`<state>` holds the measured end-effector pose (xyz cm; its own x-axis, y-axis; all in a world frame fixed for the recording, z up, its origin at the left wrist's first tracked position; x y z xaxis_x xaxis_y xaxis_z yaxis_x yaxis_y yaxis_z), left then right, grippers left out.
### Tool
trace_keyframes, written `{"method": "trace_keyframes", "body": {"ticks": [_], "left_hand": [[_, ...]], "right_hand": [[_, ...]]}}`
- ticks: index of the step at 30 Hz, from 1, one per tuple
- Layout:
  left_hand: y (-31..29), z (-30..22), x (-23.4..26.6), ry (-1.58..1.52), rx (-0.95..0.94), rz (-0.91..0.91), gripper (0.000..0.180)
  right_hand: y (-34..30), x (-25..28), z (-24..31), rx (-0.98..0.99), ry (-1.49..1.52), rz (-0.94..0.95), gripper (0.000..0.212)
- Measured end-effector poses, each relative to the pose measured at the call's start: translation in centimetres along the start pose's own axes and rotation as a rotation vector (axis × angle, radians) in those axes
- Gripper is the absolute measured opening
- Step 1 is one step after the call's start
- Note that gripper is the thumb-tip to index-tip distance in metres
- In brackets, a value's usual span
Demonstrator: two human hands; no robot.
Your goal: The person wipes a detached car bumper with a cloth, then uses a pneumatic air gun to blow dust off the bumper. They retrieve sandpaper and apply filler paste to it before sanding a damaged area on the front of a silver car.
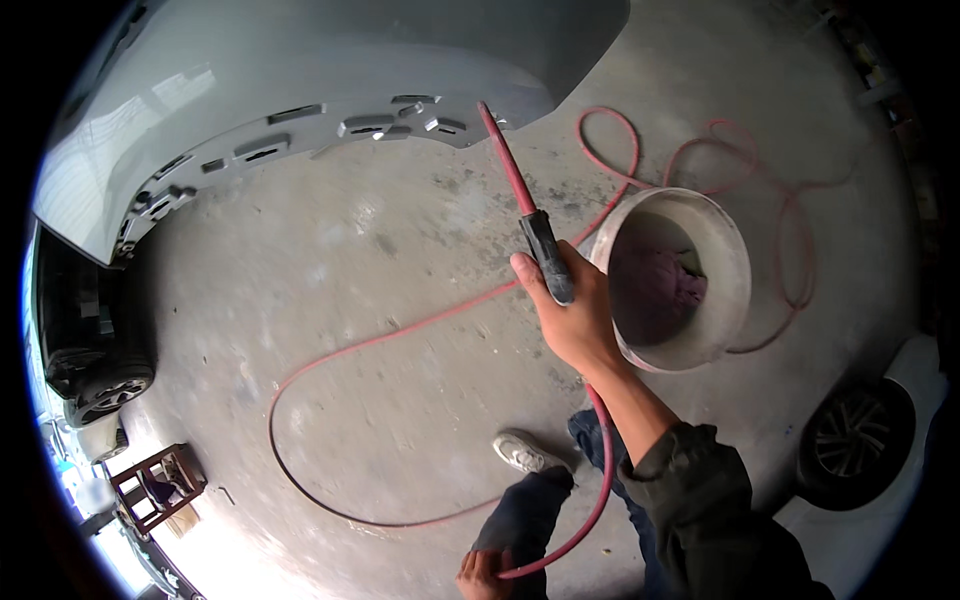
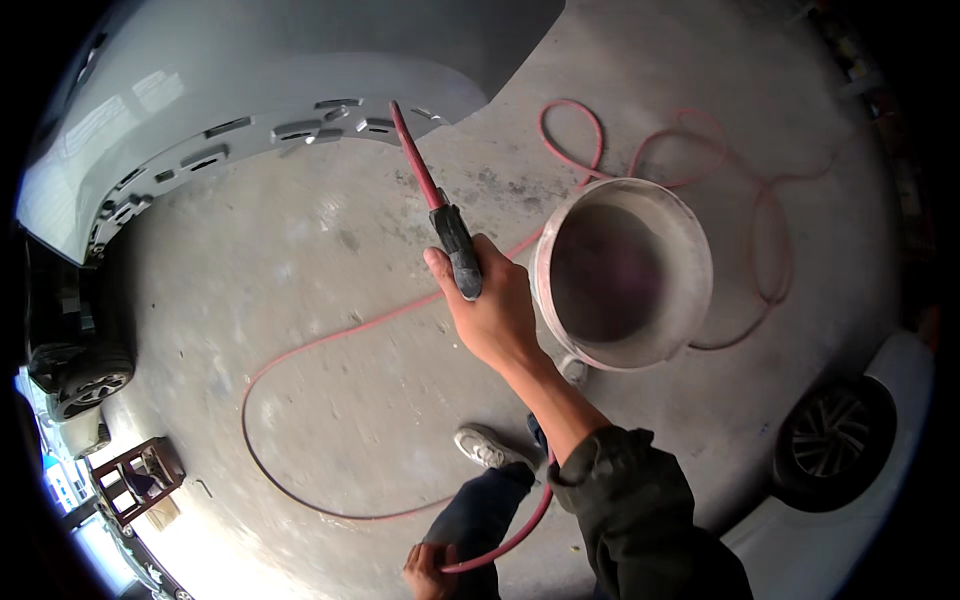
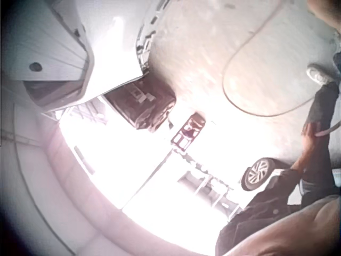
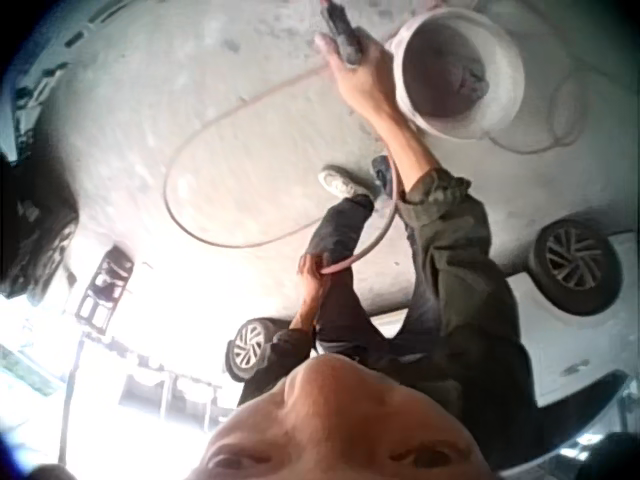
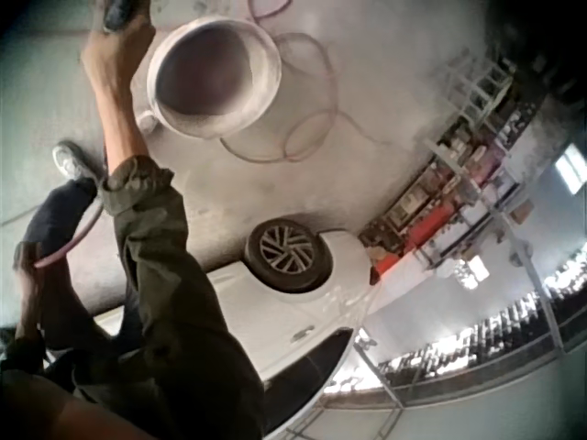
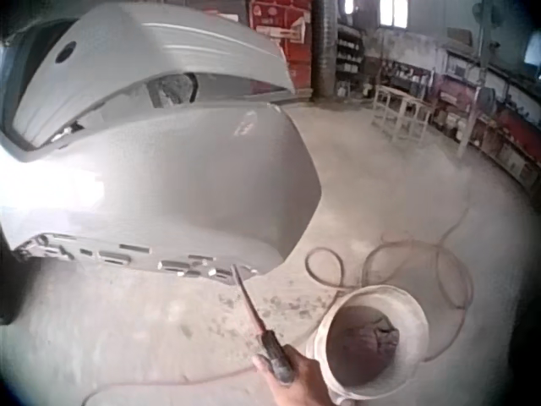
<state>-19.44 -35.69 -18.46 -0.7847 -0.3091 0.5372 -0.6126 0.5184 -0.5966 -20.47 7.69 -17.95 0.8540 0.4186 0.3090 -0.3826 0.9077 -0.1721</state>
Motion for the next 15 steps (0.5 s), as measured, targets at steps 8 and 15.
{"method": "trace_keyframes", "body": {"ticks": [8,15], "left_hand": [[2.8,-1.1,-0.1,0.272,-0.218,-0.018,0.014],[2.8,-2.3,-0.2,0.226,-0.177,-0.017,0.014]], "right_hand": [[1.6,-0.2,-1.3,0.033,0.163,-0.034,0.037],[2.5,0.3,-1.4,0.057,0.157,-0.040,0.038]]}}
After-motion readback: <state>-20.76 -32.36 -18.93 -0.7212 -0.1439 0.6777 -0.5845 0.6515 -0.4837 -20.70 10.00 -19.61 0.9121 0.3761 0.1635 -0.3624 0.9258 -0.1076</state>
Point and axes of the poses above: each hand's wrist, its own y-axis towards the middle knuckle, its own x-axis out of the back of the hand, z = x × y, the point moved 6 cm from there along y, towards the middle knuckle, and after that the axes turned 4 degrees about z, right-handed, at the moved point
